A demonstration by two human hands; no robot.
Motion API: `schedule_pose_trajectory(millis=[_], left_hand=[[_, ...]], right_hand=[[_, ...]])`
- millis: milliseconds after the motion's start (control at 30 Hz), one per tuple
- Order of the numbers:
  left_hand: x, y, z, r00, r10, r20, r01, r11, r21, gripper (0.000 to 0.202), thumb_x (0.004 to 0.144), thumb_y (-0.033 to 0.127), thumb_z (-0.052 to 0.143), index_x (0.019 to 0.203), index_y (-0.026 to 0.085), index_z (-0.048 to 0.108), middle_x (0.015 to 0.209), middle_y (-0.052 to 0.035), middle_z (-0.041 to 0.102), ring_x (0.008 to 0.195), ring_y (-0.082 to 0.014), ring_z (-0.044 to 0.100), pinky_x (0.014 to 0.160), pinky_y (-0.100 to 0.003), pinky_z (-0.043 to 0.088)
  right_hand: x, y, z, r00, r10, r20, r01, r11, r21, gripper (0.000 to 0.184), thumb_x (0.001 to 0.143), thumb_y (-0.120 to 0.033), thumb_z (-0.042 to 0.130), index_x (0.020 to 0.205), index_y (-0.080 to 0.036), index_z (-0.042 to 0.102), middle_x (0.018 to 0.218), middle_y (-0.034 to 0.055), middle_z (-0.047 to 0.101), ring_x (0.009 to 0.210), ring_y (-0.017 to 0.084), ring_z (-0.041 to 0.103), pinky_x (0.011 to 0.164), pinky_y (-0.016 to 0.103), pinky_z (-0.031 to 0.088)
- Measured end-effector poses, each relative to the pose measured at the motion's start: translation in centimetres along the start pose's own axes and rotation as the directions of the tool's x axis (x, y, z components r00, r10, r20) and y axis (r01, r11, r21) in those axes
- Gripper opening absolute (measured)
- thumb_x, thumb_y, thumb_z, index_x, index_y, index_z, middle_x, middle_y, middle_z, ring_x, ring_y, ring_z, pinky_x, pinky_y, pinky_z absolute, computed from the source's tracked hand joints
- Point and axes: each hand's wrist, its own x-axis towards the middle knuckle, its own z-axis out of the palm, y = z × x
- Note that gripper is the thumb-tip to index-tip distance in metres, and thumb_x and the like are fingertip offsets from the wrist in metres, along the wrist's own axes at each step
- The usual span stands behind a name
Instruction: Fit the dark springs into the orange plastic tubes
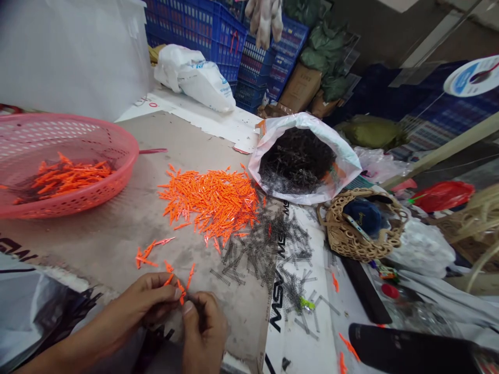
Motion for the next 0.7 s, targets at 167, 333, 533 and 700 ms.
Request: schedule_pose_trajectory(millis=[167,333,533,700], left_hand=[[-0.13,0.39,-0.03,0.991,0.093,-0.101,-0.078,0.987,0.14,0.019,0.07,0.033,0.06,0.06,0.018,0.054,0.047,0.0104,0.035,0.044,-0.0073,0.024,0.043,-0.021,0.018],[-0.07,0.52,-0.28,0.983,0.16,-0.089,-0.132,0.956,0.261,0.02,0.071,0.035,0.059,0.06,0.019,0.054,0.048,0.0095,0.037,0.046,-0.0086,0.03,0.044,-0.021,0.022],[0.07,0.01,-0.87,0.972,0.231,-0.04,-0.197,0.899,0.39,0.023,0.074,0.036,0.059,0.063,0.016,0.062,0.055,0.0054,0.045,0.053,-0.0111,0.037,0.049,-0.022,0.028],[0.1,0.08,-0.9,0.972,0.234,-0.015,-0.206,0.883,0.421,0.024,0.075,0.035,0.058,0.064,0.016,0.064,0.055,0.005,0.046,0.053,-0.0112,0.038,0.05,-0.023,0.028]], right_hand=[[0.09,-0.75,-0.28,0.987,-0.154,0.038,0.158,0.975,-0.159,0.019,0.088,-0.034,0.056,0.078,-0.022,0.067,0.071,-0.0029,0.063,0.067,0.013,0.057,0.062,0.021,0.042],[0.04,-1.08,-0.25,0.953,-0.287,0.094,0.301,0.921,-0.246,0.017,0.091,-0.027,0.052,0.082,-0.023,0.065,0.075,-0.0033,0.062,0.07,0.012,0.057,0.066,0.02,0.041],[-0.13,-0.99,-0.27,0.901,-0.416,0.12,0.43,0.831,-0.352,0.018,0.095,-0.024,0.047,0.087,-0.024,0.063,0.077,-0.0021,0.06,0.072,0.012,0.056,0.067,0.022,0.039],[-0.27,-0.66,-0.24,0.902,-0.415,0.119,0.427,0.819,-0.384,0.019,0.096,-0.023,0.045,0.089,-0.024,0.062,0.077,-0.0016,0.06,0.072,0.013,0.056,0.066,0.023,0.039]])
